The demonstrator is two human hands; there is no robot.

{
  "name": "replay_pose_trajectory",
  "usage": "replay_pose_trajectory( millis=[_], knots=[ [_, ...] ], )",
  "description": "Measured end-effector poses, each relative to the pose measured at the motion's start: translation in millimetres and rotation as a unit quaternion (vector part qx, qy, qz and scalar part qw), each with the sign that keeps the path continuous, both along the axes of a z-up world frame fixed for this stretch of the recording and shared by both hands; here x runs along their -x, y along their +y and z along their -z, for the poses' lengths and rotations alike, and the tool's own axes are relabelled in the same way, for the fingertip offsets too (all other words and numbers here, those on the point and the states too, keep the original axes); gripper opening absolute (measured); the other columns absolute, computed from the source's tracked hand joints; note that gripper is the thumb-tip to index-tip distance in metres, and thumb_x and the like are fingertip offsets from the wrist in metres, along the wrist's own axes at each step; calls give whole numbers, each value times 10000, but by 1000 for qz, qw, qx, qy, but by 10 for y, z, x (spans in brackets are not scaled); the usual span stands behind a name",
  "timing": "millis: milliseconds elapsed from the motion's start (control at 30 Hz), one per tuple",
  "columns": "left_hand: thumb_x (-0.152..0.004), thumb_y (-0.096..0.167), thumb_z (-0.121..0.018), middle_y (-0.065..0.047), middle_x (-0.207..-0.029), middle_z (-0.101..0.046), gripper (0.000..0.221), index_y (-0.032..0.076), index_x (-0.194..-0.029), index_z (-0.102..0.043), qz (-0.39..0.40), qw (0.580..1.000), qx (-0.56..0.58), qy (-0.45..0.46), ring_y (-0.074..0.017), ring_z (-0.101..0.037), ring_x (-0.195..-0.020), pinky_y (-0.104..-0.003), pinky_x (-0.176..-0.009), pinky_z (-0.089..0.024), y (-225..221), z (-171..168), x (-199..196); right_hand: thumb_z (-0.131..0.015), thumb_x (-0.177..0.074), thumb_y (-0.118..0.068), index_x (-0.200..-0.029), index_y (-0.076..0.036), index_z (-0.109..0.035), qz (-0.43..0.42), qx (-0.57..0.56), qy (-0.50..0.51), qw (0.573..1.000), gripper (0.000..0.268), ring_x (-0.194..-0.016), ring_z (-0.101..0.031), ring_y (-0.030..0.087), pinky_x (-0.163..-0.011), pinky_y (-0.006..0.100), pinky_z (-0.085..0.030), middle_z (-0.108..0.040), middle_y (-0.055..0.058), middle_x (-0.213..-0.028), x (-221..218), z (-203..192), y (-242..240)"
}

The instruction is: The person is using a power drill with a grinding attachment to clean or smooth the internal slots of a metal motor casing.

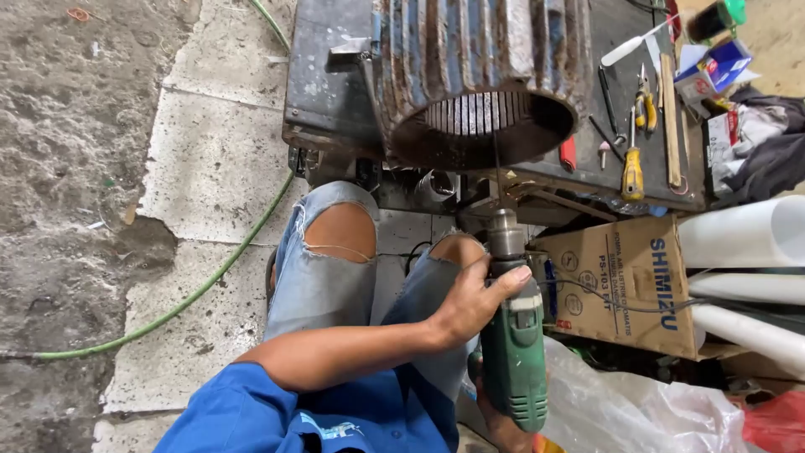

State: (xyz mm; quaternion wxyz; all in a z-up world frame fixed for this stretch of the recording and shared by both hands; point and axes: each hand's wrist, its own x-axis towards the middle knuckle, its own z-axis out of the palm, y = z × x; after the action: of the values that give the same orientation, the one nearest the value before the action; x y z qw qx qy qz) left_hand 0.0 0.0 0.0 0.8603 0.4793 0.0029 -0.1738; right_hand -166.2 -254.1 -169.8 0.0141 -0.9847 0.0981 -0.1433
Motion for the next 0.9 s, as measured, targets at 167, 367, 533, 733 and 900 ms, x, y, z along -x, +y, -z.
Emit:
replay_pose_trajectory(
  millis=[167, 367, 533, 733, 900],
  knots=[
    [-883, 525, -597, -33, -1019, -686, 421, 140, -1048, -639, 6, 999, -52, -3, -173, -661, -977, -349, -890, -541, 80, -133, -108, -779, -707, -516, -1416, -158, -548, 20, -161, 62, 985, 827, -1395, -454, 254, -1235, 377, -263, -551, 99, -1465, -133, -22, -12],
    [-824, 548, -647, -72, -982, -698, 503, 114, -1079, -648, -10, 999, 20, 35, -221, -682, -866, -349, -813, -583, 13, 12, -372, -878, -708, -225, -1253, -53, -630, -68, -361, -70, 927, 622, -965, -684, 193, -960, 324, -529, -721, 89, -1096, -626, -1068, 993],
    [-920, 389, -664, 28, -761, -625, 265, 133, -867, -626, -79, 988, 125, 43, -86, -571, -642, -248, -603, -481, 75, 114, -350, -815, -606, -145, -1532, -17, -383, -104, -363, -54, 924, 1030, -1315, -574, 327, -1083, 408, -475, -550, 195, -1459, -580, -1298, 1268],
    [-894, 482, -645, -37, -884, -629, 401, 99, -998, -594, 11, 993, 120, 6, -193, -632, -779, -349, -783, -560, -27, 268, -12, -826, -635, -247, -1563, 14, -326, -142, -384, -58, 911, 1086, -1355, -548, 321, -1108, 409, -455, -504, 228, -1524, -200, -866, 822],
    [-915, 425, -637, -116, -982, -701, 438, 15, -1068, -656, 12, 987, 142, 77, -212, -684, -805, -352, -741, -590, -66, 244, 97, -819, -654, -322, -1547, 4, -378, -160, -246, -89, 952, 1048, -1247, -664, 377, -1025, 414, -537, -596, 225, -1452, -35, -735, 714]
  ],
)
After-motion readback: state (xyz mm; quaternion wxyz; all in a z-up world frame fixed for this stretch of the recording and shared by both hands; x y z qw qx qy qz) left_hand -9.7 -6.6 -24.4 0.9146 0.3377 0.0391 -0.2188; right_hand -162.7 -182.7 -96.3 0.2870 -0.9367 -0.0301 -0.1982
